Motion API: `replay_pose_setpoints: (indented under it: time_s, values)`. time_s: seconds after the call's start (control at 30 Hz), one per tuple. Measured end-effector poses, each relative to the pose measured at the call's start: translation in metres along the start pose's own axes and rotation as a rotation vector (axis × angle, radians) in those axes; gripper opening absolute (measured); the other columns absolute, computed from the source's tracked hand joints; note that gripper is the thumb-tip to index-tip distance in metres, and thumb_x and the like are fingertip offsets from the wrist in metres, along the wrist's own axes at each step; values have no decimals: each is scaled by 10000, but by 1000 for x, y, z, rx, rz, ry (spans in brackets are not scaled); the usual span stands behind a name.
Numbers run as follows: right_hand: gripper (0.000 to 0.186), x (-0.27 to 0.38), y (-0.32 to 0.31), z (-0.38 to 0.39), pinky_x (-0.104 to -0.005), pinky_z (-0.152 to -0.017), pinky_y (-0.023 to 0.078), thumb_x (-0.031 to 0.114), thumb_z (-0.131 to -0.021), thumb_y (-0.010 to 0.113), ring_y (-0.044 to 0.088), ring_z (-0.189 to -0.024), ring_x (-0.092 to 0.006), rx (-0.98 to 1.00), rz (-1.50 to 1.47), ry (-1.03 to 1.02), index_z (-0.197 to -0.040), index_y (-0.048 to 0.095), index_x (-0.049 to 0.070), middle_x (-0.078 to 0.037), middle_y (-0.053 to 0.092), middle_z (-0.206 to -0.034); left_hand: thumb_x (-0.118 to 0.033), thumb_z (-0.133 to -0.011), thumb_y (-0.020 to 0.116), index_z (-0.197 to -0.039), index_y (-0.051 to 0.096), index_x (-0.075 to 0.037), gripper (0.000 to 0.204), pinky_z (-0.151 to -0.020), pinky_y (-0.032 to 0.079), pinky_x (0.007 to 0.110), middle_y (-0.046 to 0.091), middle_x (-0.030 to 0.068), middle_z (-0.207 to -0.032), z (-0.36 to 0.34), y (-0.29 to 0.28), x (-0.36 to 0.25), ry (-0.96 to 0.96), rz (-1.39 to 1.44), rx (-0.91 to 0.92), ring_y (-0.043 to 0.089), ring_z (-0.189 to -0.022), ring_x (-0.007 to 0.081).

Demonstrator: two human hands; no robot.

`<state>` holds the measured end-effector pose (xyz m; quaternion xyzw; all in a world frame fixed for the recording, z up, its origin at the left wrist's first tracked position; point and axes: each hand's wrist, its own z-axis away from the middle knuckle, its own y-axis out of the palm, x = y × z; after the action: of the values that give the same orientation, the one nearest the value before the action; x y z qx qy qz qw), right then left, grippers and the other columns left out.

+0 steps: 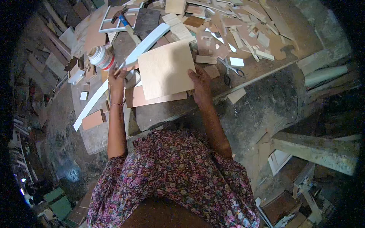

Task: The person sorts small pieces of scrap wood by hand, fits them together, and then glues them using a glue bottle at a workshop table.

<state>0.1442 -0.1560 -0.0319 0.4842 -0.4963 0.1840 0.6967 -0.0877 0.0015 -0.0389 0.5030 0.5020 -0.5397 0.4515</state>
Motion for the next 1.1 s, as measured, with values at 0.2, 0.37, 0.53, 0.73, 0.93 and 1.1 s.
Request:
replay_pose_setpoints:
  time_s: [0.2,0.37,0.53,0.73,0.93,1.1]
  values:
    - [273,2,25,-4,-265,-738,432,121,-809,562,545,-835,-140,-136,123,-198,-1053,521,4,-60,575,-953,-228,-776,615,-1139,430,63,501,-783,399,310,459,160,-1096,45,41,-45,217,-85,2,477,-951,220]
    - [302,18,45,-9,-316,-737,434,115,-804,566,552,-826,-230,-53,830,-614,-1081,506,10,-103,572,-948,-240,-800,595,-1150,428,27,470,-798,392,290,512,103,-996,67,87,-79,80,298,274,460,-975,160]
    - [332,34,38,-27,-383,-783,417,75,-672,636,497,-916,-292,305,1157,-1024,-994,555,69,-113,514,-1028,-326,-835,532,-858,518,-53,274,-616,429,210,498,12,-745,69,126,-114,-276,523,273,506,-704,87]
    - [356,62,-9,-68,-367,-809,405,137,-655,652,497,-929,-290,491,1038,-839,-987,580,31,-119,508,-1076,-138,-868,454,-1073,439,55,281,-674,464,271,533,97,-955,48,198,-86,-314,750,102,538,-810,163]
    - [289,110,-85,-130,-341,-756,435,45,-657,630,521,-894,-279,560,932,-700,-941,594,3,-127,545,-984,-145,-857,462,-1132,408,53,343,-781,446,324,524,113,-1047,38,269,-80,-344,780,-86,526,-926,192]
    - [206,128,-156,-221,-358,-808,405,58,-730,542,513,-933,-288,382,1106,-598,-931,576,23,-135,546,-1006,-98,-826,462,-1127,390,84,359,-830,445,363,514,149,-1055,38,293,-78,-388,798,-177,537,-947,251]
